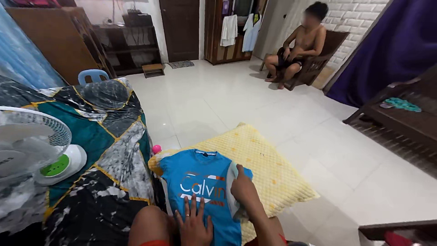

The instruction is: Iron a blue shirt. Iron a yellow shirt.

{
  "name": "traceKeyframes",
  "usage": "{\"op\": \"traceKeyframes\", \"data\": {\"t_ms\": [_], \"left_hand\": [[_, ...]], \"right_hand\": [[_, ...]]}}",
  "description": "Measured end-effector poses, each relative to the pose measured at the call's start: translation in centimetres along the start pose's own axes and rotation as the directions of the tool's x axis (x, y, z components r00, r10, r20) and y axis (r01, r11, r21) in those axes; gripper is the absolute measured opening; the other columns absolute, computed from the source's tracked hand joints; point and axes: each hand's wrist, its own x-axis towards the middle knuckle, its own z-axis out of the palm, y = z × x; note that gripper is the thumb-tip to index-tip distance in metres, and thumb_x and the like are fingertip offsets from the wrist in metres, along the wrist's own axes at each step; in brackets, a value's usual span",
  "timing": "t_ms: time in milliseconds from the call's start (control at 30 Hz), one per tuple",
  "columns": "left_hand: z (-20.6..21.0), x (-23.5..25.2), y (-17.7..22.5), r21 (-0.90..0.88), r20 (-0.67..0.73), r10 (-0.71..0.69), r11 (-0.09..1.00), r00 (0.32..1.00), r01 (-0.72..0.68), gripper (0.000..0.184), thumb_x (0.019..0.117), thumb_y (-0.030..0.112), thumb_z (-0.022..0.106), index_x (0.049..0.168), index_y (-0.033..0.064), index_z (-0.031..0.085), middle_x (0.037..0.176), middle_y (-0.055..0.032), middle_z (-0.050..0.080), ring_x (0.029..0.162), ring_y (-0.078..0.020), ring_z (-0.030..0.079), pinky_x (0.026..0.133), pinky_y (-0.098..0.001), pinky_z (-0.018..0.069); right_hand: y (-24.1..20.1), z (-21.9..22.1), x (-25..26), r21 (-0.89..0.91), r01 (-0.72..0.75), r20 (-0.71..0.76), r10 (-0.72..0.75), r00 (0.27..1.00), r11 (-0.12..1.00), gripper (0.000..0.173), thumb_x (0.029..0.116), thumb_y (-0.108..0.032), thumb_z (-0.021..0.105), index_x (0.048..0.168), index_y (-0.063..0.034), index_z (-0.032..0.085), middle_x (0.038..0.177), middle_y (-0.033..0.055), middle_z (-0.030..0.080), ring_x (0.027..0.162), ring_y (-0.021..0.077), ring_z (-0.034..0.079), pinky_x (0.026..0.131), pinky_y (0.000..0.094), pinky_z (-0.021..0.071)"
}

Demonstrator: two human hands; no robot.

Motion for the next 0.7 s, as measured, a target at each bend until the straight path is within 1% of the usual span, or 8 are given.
{"op": "traceKeyframes", "data": {"t_ms": [67, 133, 200, 267, 400, 467, 600, 700], "left_hand": [[0.2, 0.1, 0.0, 0.011, -0.013, 0.006, 1.0, 1.0, -0.005, 0.065, 0.095, 0.056, 0.045, 0.153, 0.0295, 0.05, 0.168, -0.007, 0.032, 0.156, -0.0415, 0.021, 0.116, -0.0766, 0.0142], [0.2, 0.0, 0.1, 0.02, -0.026, 0.003, 1.0, 1.0, -0.002, 0.064, 0.0947, 0.056, 0.044, 0.153, 0.0305, 0.051, 0.167, -0.0059, 0.033, 0.156, -0.0409, 0.022, 0.116, -0.0759, 0.015], [-0.1, 0.1, 0.1, 0.025, -0.001, -0.002, 1.0, 1.0, 0.002, 0.063, 0.0957, 0.056, 0.044, 0.153, 0.0308, 0.05, 0.168, -0.0049, 0.032, 0.156, -0.0402, 0.02, 0.117, -0.0757, 0.0132], [-0.3, 0.1, 0.2, 0.023, 0.011, -0.011, 1.0, 1.0, 0.01, 0.063, 0.0955, 0.055, 0.044, 0.153, 0.0302, 0.05, 0.169, -0.0044, 0.031, 0.156, -0.0392, 0.02, 0.117, -0.0756, 0.0126], [-0.4, 0.0, -0.1, 0.041, -0.01, 0.003, 0.999, 1.0, -0.002, 0.063, 0.0952, 0.055, 0.045, 0.153, 0.0298, 0.051, 0.167, -0.0058, 0.033, 0.155, -0.0406, 0.023, 0.116, -0.0756, 0.0154], [-0.3, 0.0, -0.2, 0.034, -0.001, 0.007, 0.999, 1.0, -0.007, 0.064, 0.0956, 0.056, 0.046, 0.154, 0.0293, 0.05, 0.168, -0.0068, 0.032, 0.156, -0.0411, 0.022, 0.116, -0.0762, 0.0144], [0.0, 0.1, -0.2, 0.023, -0.03, 0.02, 1.0, 0.999, -0.019, 0.063, 0.0958, 0.054, 0.045, 0.153, 0.0281, 0.052, 0.167, -0.0081, 0.033, 0.155, -0.0425, 0.022, 0.116, -0.0775, 0.014], [-0.3, 0.0, 0.1, 0.039, -0.022, 0.017, 0.999, 1.0, -0.016, 0.063, 0.0958, 0.054, 0.043, 0.152, 0.0272, 0.052, 0.166, -0.0082, 0.035, 0.155, -0.0436, 0.023, 0.115, -0.0778, 0.0149]], "right_hand": [[0.5, -0.1, 0.3, 0.013, 0.0, 0.001, 0.0, 1.0, 1.0, 0.081, 0.0912, -0.017, 0.063, 0.162, -0.025, 0.025, 0.113, 0.0204, 0.071, 0.1, 0.0397, 0.072, 0.083, 0.0605, 0.0586], [0.5, -0.7, 2.1, 0.027, 0.024, -0.012, -0.024, 1.0, 0.999, 0.077, 0.0923, -0.018, 0.063, 0.161, -0.0244, 0.028, 0.112, 0.0208, 0.071, 0.101, 0.0403, 0.071, 0.083, 0.0611, 0.0582], [0.1, -1.4, 3.9, 0.043, 0.04, -0.018, -0.039, 0.999, 0.998, 0.078, 0.0906, -0.016, 0.063, 0.16, -0.0232, 0.029, 0.112, 0.0212, 0.071, 0.101, 0.0402, 0.071, 0.083, 0.0611, 0.0577], [-0.1, -1.7, 4.3, 0.037, 0.044, -0.011, -0.044, 0.999, 0.998, 0.08, 0.0895, -0.015, 0.064, 0.16, -0.0219, 0.027, 0.112, 0.021, 0.071, 0.102, 0.0396, 0.071, 0.084, 0.0603, 0.0575], [0.6, -0.4, -0.2, 0.036, 0.011, 0.035, -0.012, 0.999, 0.999, 0.08, 0.0922, -0.016, 0.062, 0.163, -0.0232, 0.024, 0.115, 0.0217, 0.07, 0.102, 0.041, 0.071, 0.085, 0.0612, 0.0579], [1.2, 0.1, -1.4, 0.058, 0.005, 0.043, -0.007, 0.999, 0.998, 0.078, 0.0938, -0.017, 0.061, 0.163, -0.0251, 0.025, 0.114, 0.0209, 0.071, 0.101, 0.0401, 0.072, 0.084, 0.0605, 0.0581], [1.3, -1.2, 2.3, 0.13, 0.033, -0.015, -0.032, 0.999, 0.991, 0.079, 0.0892, -0.016, 0.066, 0.16, -0.0211, 0.03, 0.114, 0.0227, 0.07, 0.102, 0.0418, 0.071, 0.084, 0.063, 0.0575], [1.2, -1.8, 4.0, 0.102, 0.013, -0.035, -0.009, 0.999, 0.995, 0.082, 0.0868, -0.016, 0.066, 0.159, -0.0212, 0.028, 0.112, 0.0209, 0.071, 0.101, 0.04, 0.071, 0.084, 0.0612, 0.0575]]}}
